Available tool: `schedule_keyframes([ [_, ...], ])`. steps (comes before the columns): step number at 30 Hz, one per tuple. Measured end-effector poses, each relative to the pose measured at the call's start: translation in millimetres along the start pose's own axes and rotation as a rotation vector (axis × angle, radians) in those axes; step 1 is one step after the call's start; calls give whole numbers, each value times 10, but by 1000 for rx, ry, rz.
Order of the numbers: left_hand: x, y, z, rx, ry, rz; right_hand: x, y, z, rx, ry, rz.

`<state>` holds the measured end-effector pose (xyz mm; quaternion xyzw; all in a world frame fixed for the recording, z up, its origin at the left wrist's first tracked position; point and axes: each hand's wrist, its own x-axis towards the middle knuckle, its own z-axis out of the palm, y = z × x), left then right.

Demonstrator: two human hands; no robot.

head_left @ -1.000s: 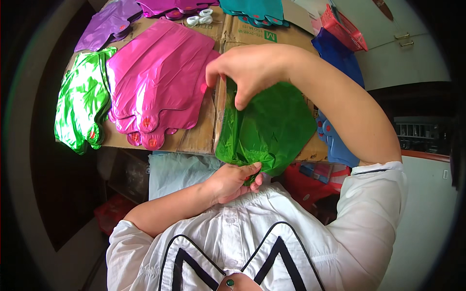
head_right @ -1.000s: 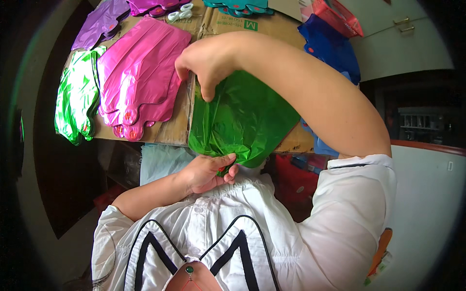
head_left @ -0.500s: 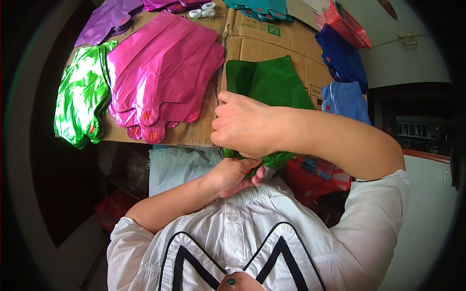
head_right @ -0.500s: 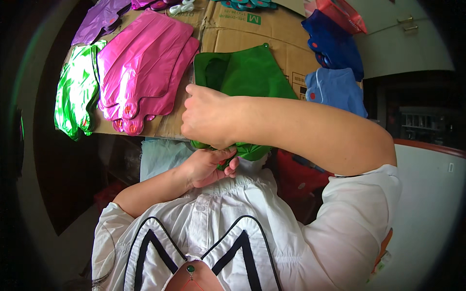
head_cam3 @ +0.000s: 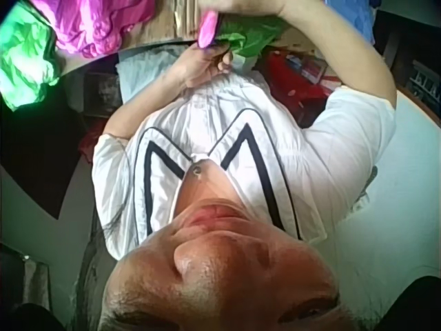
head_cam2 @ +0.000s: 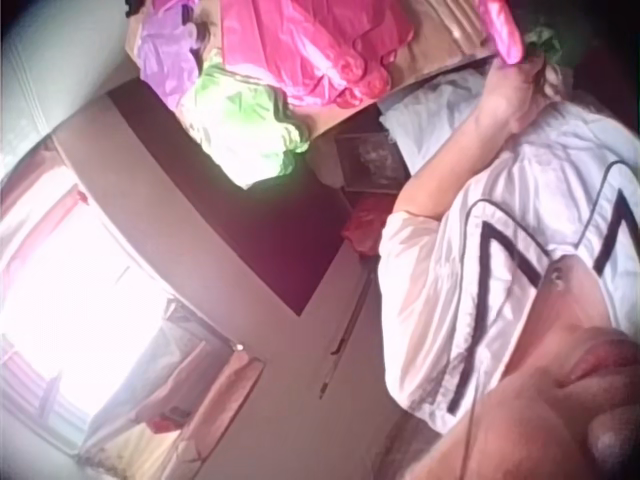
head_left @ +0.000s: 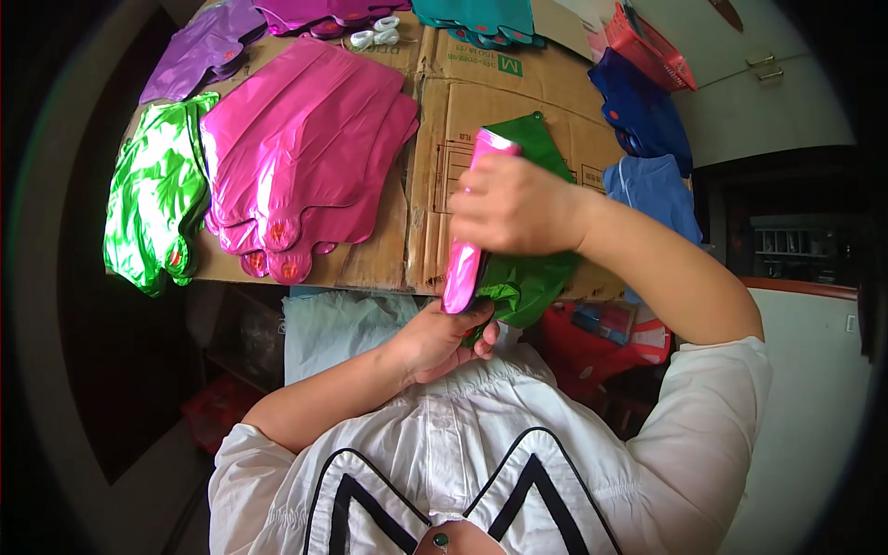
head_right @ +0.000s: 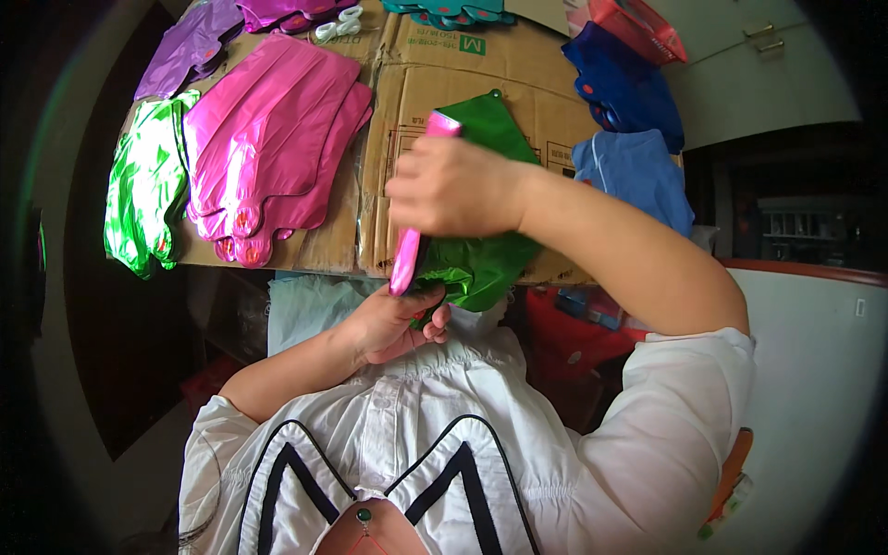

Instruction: Folding and inserting star-shaped foil balloons into plastic retail packaging sleeves with cardboard headers.

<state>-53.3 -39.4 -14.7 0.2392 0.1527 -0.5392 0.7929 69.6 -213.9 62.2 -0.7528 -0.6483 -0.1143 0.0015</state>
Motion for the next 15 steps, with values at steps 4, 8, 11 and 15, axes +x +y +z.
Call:
schedule_keyframes([
  [4, -2, 19, 32, 1, 16, -10, -324, 168, 43, -164, 92, 79],
  [8, -7, 23, 34, -18, 8, -4, -485, 67, 46, -184, 85, 79],
  [11, 7, 2, -4, -9, -26, 9, -565, 31, 34, -164, 60, 115],
  [15, -2, -14, 7, -4, -23, 9, -564, 9, 58, -167, 55, 137],
])
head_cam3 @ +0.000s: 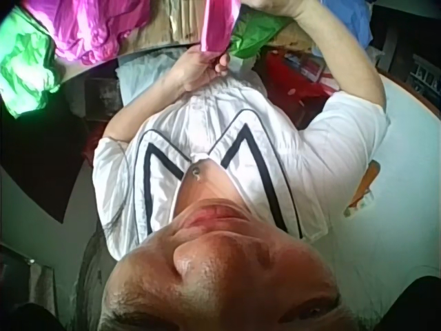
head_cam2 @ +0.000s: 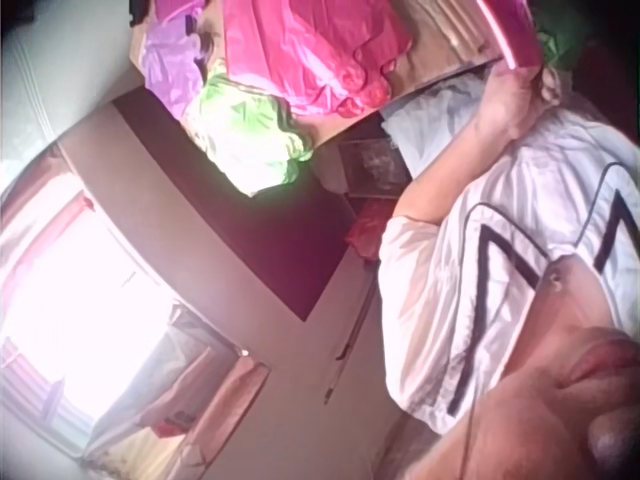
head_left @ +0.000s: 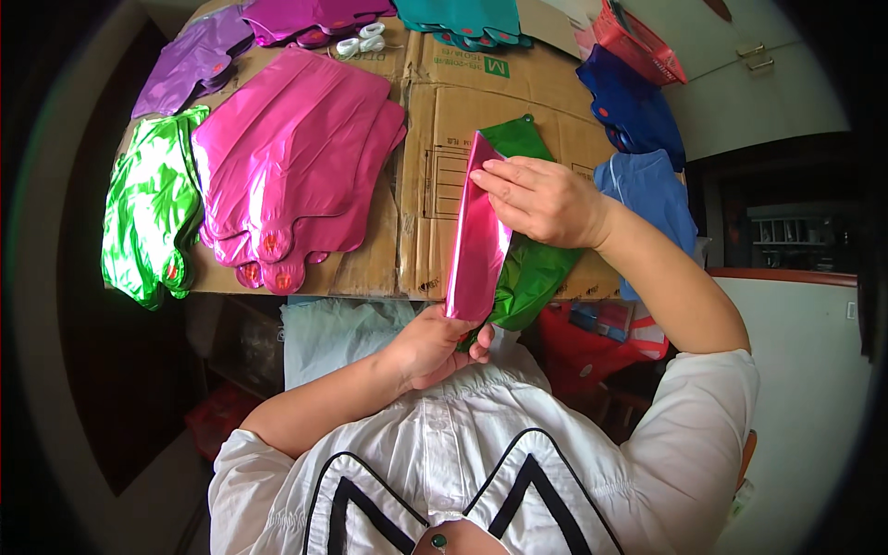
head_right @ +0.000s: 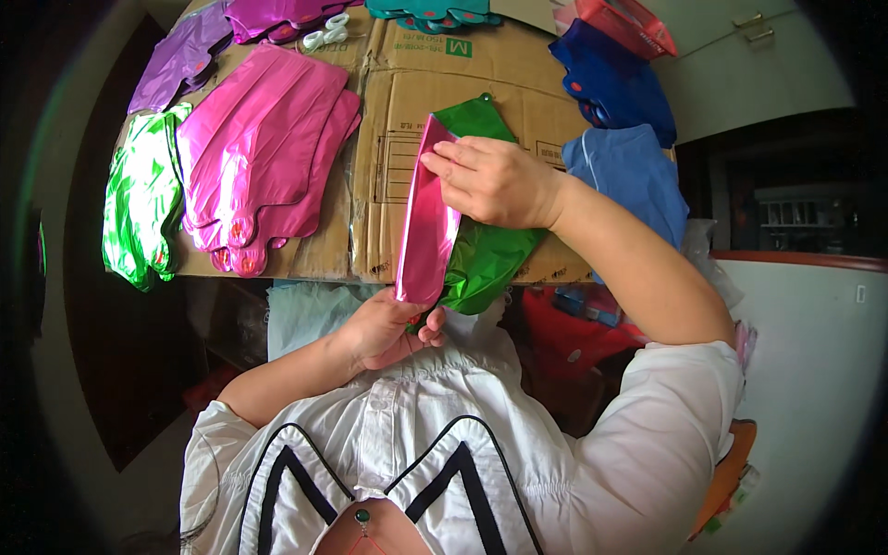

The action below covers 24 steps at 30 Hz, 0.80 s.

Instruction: Folding and inserting star-shaped foil balloons into plastic retail packaging sleeves with cardboard headers.

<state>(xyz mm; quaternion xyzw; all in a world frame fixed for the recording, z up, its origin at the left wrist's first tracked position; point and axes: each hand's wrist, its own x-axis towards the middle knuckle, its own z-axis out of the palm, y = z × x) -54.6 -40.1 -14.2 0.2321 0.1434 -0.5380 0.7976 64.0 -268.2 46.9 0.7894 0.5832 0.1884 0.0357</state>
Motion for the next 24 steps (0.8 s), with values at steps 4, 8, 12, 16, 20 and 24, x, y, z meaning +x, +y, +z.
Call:
schedule_keyframes([
  [4, -19, 4, 33, -27, 2, 1, 25, -51, -37, 6, -40, 12],
  [8, -1, -10, 15, -42, -19, -2, -15, -77, -19, 6, -48, 32],
  [12, 17, -35, -29, -44, -62, -3, 0, -78, -15, -9, -34, 37],
  [16, -4, -23, 25, -38, -34, -3, 6, -38, 3, 19, -32, 32],
  [20, 12, -30, -87, 4, -95, -42, 23, -18, -7, 30, -26, 25],
  [24, -305, 457, -1, 1028, -194, -209, 9, -11, 11, 69, -45, 32],
])
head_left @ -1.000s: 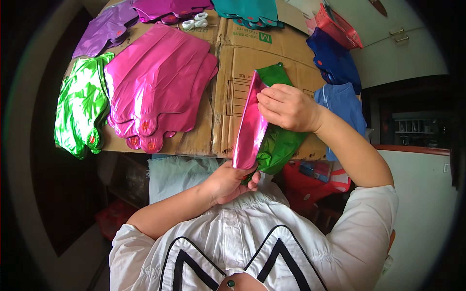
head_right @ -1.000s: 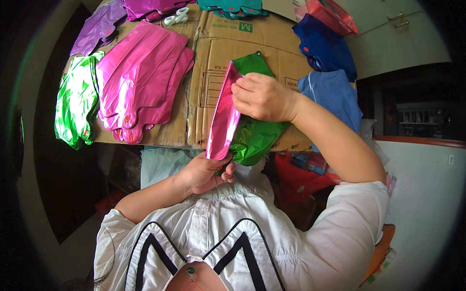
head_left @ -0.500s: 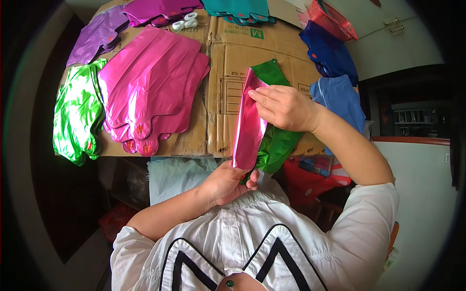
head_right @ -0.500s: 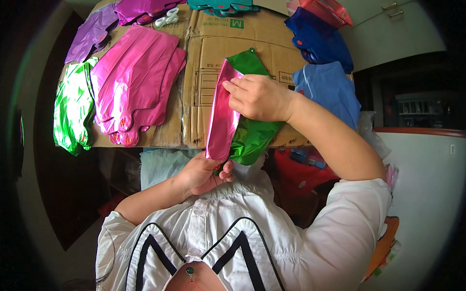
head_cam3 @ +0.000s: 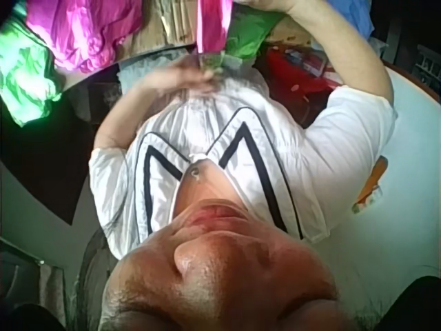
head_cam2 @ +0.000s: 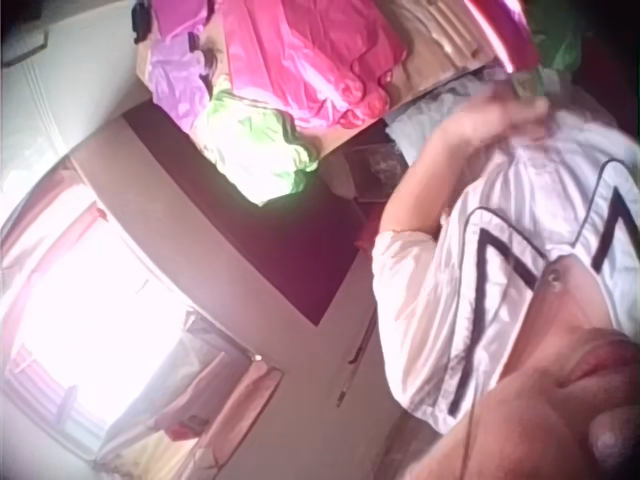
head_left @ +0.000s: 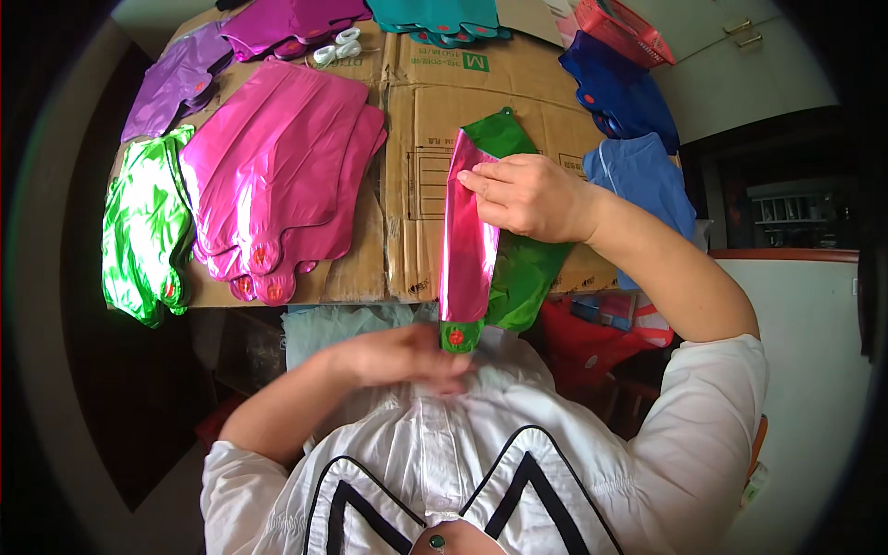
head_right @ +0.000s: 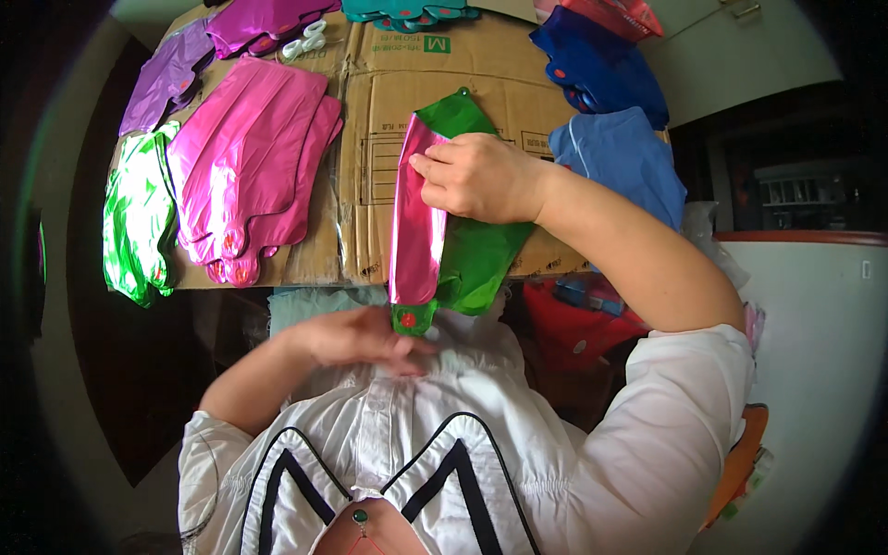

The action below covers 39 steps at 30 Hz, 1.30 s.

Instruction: Folding and inserting star-shaped foil balloons into plastic retail packaging sleeves with cardboard headers.

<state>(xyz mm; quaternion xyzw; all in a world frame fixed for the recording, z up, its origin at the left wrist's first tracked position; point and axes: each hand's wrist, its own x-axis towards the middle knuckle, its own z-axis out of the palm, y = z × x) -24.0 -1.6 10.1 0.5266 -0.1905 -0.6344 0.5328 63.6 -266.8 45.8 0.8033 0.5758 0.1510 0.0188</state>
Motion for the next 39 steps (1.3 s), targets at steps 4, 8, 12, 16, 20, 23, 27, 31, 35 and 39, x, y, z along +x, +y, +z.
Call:
schedule_keyframes([
  [4, -456, 745, -276, 616, 101, -56, -70, -48, -38, 41, -51, 48],
  [8, 73, 891, -608, 1155, 551, 691, 2, -34, -40, 38, -26, 41],
  [12, 432, 854, -928, 1461, 569, 853, -46, -63, 48, -1, 36, 61],
  [16, 453, 832, -1025, 1543, 555, 838, -120, -140, -18, -64, 29, 169],
  [20, 449, 798, -1048, 1656, 553, 813, -342, -654, -430, 38, -83, 550],
  [23, 381, 792, -1028, 1646, 538, 743, -415, -1273, -654, 422, 84, 1198],
  [27, 410, 836, -958, 1636, 493, 674, -677, -1881, -304, 1129, 58, 1664],
  [31, 408, 857, -847, 1714, 475, 537, -325, -1825, -320, 1952, 638, 1742],
  [35, 387, 916, -777, 1704, 471, 469, -291, -1511, -247, 1399, 653, 1712],
  [39, 416, 917, -730, 1674, 519, 447, -533, -1187, -47, 1025, 389, 1595],
])
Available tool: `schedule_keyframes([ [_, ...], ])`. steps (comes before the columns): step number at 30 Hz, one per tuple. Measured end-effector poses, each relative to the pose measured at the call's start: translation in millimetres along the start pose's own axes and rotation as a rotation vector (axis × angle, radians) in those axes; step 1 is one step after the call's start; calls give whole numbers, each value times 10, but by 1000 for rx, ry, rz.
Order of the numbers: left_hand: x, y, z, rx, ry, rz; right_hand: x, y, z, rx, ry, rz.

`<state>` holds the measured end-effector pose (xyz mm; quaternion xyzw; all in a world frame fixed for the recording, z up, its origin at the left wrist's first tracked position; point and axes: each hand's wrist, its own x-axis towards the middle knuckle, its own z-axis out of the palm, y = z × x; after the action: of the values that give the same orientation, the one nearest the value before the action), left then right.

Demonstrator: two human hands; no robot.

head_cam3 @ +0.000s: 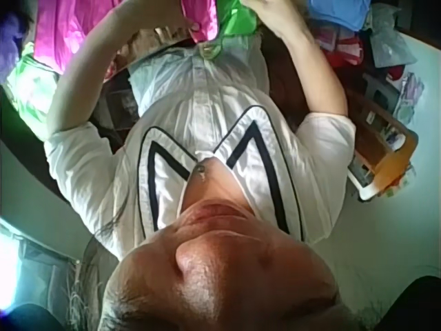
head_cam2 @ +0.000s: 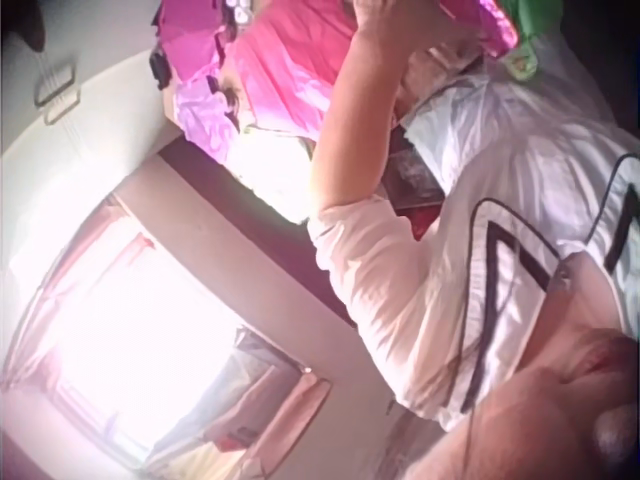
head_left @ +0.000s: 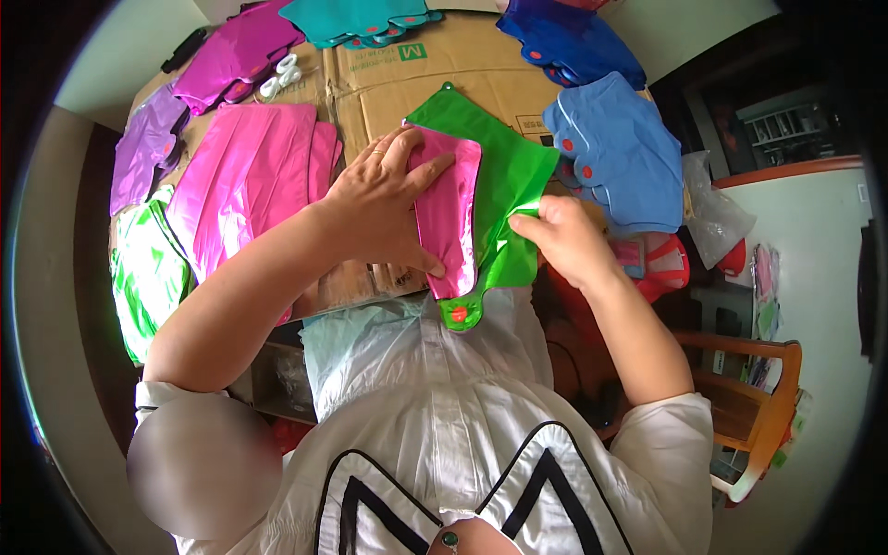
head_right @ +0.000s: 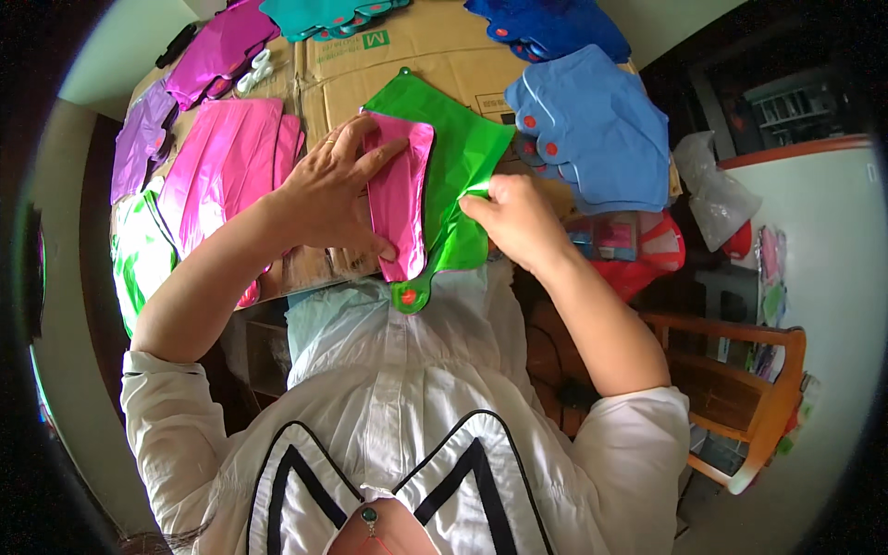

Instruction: Folding and inserting star-shaped foil balloons into plastic retail packaging sleeves with cardboard headers.

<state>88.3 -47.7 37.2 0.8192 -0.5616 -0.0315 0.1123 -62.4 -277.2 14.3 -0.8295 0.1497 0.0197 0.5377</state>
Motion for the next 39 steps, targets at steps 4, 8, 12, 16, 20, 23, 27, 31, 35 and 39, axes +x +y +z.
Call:
schedule_keyframes([
  [4, 61, 29, 63, 39, 60, -63, 170, -97, -119, 99, -16, 163],
  [8, 66, 87, 66, 128, 57, -71, 142, -368, -270, 254, -24, 323],
  [12, 58, 59, 142, 70, 85, -51, 290, -370, -365, 13, -73, 260],
  [16, 64, 61, 124, 50, 24, -73, 61, -498, -185, -181, -125, 181],
  [20, 78, 81, 76, 76, -64, -105, -176, -563, -68, -215, -40, 220],
  [23, 63, 80, 81, 83, -59, -109, -202, -492, -96, -254, -61, 145],
  [27, 65, 79, 70, 95, -80, -118, 84, -325, -148, 168, -18, 57],
  [31, 58, 61, 145, 69, 51, -88, 344, -149, -131, -62, 294, -60],
  [35, 53, 48, 166, 43, 99, -66, 322, -160, -59, -167, 287, -13],
  [39, 47, 61, 147, 50, 85, -90, 230, -373, -54, -316, 301, 30],
])
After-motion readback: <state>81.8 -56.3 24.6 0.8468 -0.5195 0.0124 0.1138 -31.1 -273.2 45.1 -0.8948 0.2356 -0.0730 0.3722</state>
